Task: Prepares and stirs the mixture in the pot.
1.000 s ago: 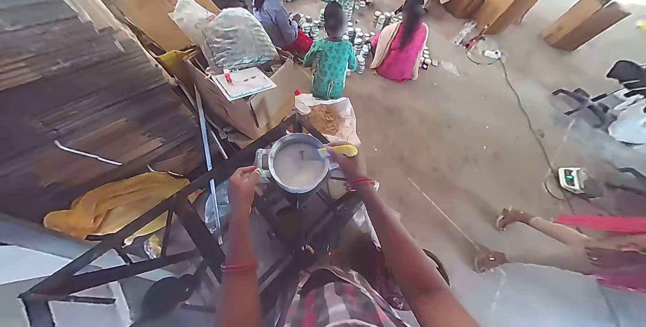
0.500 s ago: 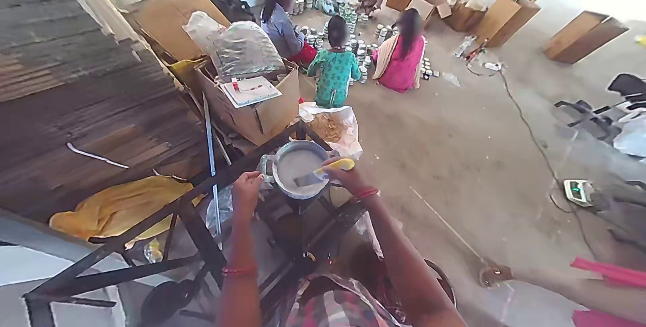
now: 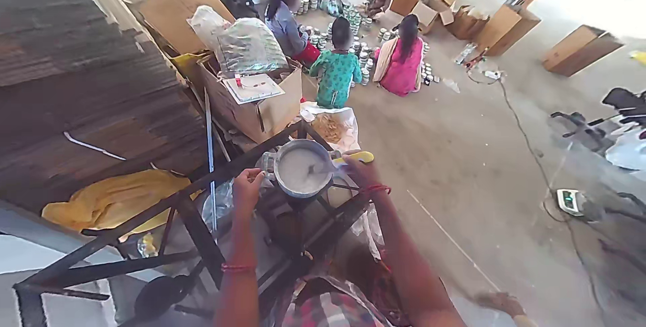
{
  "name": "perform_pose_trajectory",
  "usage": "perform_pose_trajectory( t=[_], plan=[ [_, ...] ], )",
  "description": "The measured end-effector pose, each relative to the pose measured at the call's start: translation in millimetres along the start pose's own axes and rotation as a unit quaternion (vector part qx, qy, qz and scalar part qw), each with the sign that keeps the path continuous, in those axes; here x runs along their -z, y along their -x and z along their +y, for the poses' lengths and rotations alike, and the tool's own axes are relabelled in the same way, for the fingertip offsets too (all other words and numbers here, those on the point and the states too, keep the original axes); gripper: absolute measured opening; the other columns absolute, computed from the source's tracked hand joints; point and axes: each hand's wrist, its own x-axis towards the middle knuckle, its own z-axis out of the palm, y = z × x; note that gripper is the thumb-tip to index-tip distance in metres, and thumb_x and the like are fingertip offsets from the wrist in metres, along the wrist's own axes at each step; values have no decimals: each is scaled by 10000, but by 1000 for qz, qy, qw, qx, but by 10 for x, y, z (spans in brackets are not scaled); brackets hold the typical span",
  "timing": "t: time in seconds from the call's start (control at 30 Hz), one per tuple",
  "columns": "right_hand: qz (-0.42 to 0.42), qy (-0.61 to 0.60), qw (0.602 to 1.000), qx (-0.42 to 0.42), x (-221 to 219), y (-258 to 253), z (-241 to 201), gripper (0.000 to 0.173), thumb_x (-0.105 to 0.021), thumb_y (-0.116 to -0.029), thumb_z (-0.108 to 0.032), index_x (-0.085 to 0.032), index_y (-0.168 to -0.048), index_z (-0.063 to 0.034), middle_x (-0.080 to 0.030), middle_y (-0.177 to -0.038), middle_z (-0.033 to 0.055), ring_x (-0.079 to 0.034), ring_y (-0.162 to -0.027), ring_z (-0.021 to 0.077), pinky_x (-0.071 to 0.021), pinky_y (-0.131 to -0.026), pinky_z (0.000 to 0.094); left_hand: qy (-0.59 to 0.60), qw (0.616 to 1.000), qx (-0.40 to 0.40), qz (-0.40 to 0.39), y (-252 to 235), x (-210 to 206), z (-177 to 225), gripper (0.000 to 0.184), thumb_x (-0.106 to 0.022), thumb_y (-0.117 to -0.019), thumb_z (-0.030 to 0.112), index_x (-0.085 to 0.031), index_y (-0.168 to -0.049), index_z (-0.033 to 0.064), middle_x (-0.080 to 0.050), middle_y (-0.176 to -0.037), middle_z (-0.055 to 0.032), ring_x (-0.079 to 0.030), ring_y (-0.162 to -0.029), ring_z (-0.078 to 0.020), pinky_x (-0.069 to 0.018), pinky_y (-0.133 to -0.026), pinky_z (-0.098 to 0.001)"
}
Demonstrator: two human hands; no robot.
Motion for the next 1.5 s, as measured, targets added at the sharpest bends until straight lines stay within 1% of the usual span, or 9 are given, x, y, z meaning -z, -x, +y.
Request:
perform_pose_trajectory(
  t=[0.07, 0.23, 0.4, 0.57, 0.77, 0.9, 1.1, 1.27, 1.5],
  plan=[
    [13, -8, 999, 35, -102, -45, 141, 171, -679, -975, -96, -695, -1103, 17, -733, -922, 117, -710, -736, 161, -619, -690, 331, 4, 1000, 1, 0, 6, 5, 16, 285, -660, -1013, 192, -680, -1233, 12, -716, -1159, -171, -697, -1025, -263, -527, -954, -473],
    [-132, 64, 987, 69, -42, 137, 124, 169, -708, -941, -88, -705, -1082, 5, -733, -978, 91, -712, -809, 150, -622, -758, 344, -10, 1000, -16, -3, 1, 8, -5, 311, -650, -1012, 207, -679, -1242, -1, -712, -1164, -204, -687, -1073, -322, -511, -982, -529],
    [27, -67, 997, 36, 8, 55, 287, 109, -665, -952, -8, -668, -1046, 49, -735, -864, 134, -723, -693, 193, -636, -664, 346, -16, 1000, -15, -1, -38, -3, -69, 322, -642, -1013, 234, -680, -1242, 11, -718, -1138, -196, -686, -1066, -326, -507, -972, -557],
    [-40, -55, 997, 19, -78, 284, 215, 138, -675, -934, -10, -681, -1053, 60, -742, -944, 147, -739, -752, 206, -650, -704, 343, -20, 1000, -14, -14, -47, 19, -14, 319, -640, -1013, 207, -674, -1246, -8, -712, -1161, -200, -686, -1072, -313, -511, -983, -521],
    [55, -79, 994, 43, -69, 124, 332, 151, -660, -960, -16, -691, -1080, 71, -747, -915, 158, -739, -729, 208, -647, -686, 348, -21, 1000, -21, -8, -6, 17, -2, 307, -631, -1018, 198, -678, -1245, -2, -708, -1160, -210, -680, -1072, -327, -505, -977, -530],
    [-44, -55, 997, 23, -120, 275, 235, 173, -675, -945, -26, -687, -1094, 61, -744, -959, 143, -738, -773, 191, -645, -722, 336, -21, 1000, -14, -11, -46, 25, -11, 312, -647, -1009, 207, -682, -1242, 2, -706, -1190, -205, -676, -1114, -328, -499, -1001, -539],
    [78, -82, 993, 36, -166, 207, 319, 140, -667, -961, -34, -686, -1059, 64, -741, -884, 157, -737, -716, 207, -646, -676, 345, -22, 1000, -15, -4, -18, 13, -1, 302, -633, -1015, 204, -685, -1238, 6, -709, -1164, -202, -676, -1088, -327, -500, -983, -541],
    [-43, -46, 997, 40, -122, 352, 236, 165, -694, -934, -54, -698, -1063, 48, -749, -940, 126, -739, -770, 191, -648, -715, 345, -6, 1000, -2, -21, -53, 35, -8, 320, -652, -1010, 202, -671, -1252, -6, -703, -1181, -206, -676, -1100, -315, -506, -995, -518],
    [19, -3, 997, 77, -110, 52, 310, 164, -684, -951, -90, -716, -1073, 14, -748, -949, 114, -733, -780, 183, -639, -728, 359, -28, 999, -3, -19, -50, 30, -3, 314, -649, -1012, 214, -680, -1248, 9, -706, -1169, -193, -678, -1062, -303, -509, -972, -512]
  ],
)
